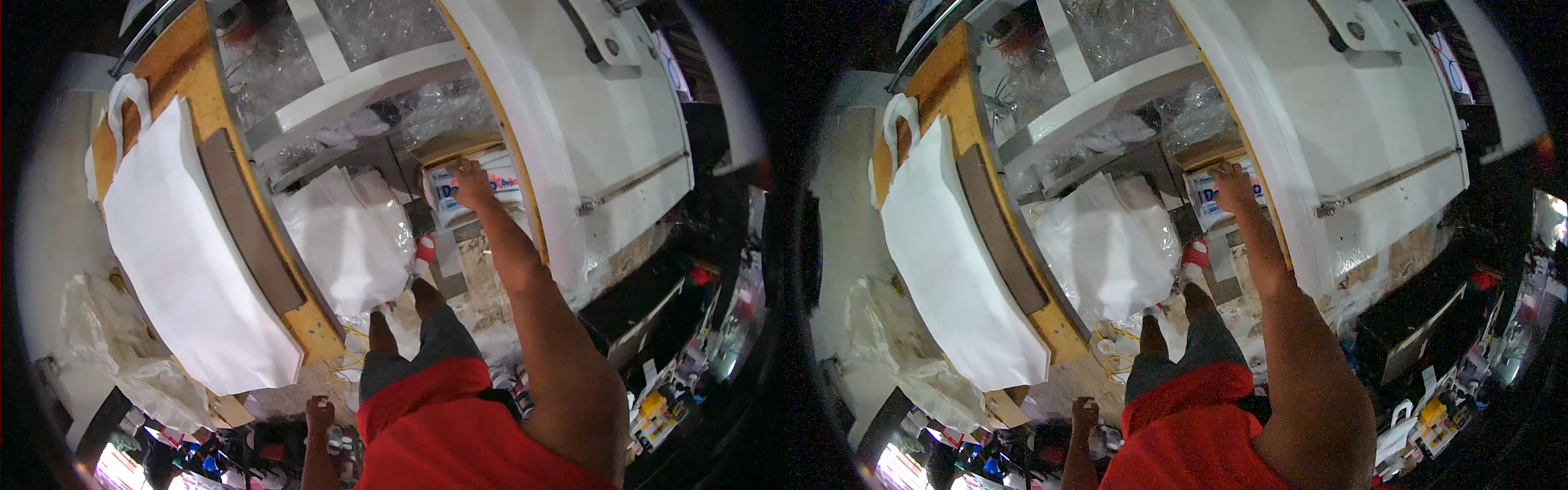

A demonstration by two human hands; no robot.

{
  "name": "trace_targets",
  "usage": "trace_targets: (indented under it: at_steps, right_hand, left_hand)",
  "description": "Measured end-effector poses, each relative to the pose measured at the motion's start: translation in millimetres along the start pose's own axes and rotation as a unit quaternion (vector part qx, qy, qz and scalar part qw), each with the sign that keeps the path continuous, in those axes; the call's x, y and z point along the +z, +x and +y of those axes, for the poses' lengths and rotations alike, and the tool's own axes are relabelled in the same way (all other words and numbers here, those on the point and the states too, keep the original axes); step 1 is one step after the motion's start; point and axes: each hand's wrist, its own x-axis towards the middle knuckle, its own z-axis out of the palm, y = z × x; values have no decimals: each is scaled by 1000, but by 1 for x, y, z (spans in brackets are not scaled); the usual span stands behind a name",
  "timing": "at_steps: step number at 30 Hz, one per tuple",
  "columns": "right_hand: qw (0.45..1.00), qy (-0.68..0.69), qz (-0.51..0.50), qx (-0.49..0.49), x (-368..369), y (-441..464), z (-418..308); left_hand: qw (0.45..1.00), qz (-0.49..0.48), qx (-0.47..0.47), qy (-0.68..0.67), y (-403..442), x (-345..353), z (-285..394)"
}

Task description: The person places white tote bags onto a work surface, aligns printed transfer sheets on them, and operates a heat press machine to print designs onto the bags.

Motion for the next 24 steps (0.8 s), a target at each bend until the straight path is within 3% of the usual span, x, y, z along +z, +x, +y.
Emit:
trace_targets:
  at_steps: [3, 5, 7, 9, 11, 14, 18, 20, 22, 23, 24]
  right_hand:
    - [998, -20, -58, -12, 5, 8, 4]
    - [996, -14, 74, -53, 14, 7, 15]
    - [996, 42, 51, -61, 9, 6, 24]
    - [992, 98, 31, -70, 0, 6, 23]
    - [980, 136, 120, -88, -5, 2, 20]
    - [972, 137, 124, -143, -14, 4, 21]
    - [970, 194, 128, -66, -24, -17, 6]
    - [972, 196, 116, -58, -48, -47, -6]
    - [952, 244, 157, -99, -111, -100, -54]
    - [979, 171, 88, -72, -122, -127, -63]
    - [971, 214, 67, -86, -157, -154, -89]
  left_hand:
    - [998, -7, 14, -59, 22, 10, 14]
    - [995, 5, 24, -98, 33, 11, 26]
    - [990, 5, 98, -105, 43, 10, 43]
    - [988, -26, 78, -127, 47, 4, 74]
    - [986, -76, 49, -137, 44, -8, 108]
    - [982, -65, 110, -137, 42, -11, 120]
    - [981, -69, 158, -89, 35, -18, 129]
    - [944, -69, 319, -49, 30, -21, 144]
    - [937, -226, 260, -67, -4, -77, 232]
    - [918, 36, 396, -19, 15, -4, 210]
    - [885, -115, 432, -134, -20, -80, 255]
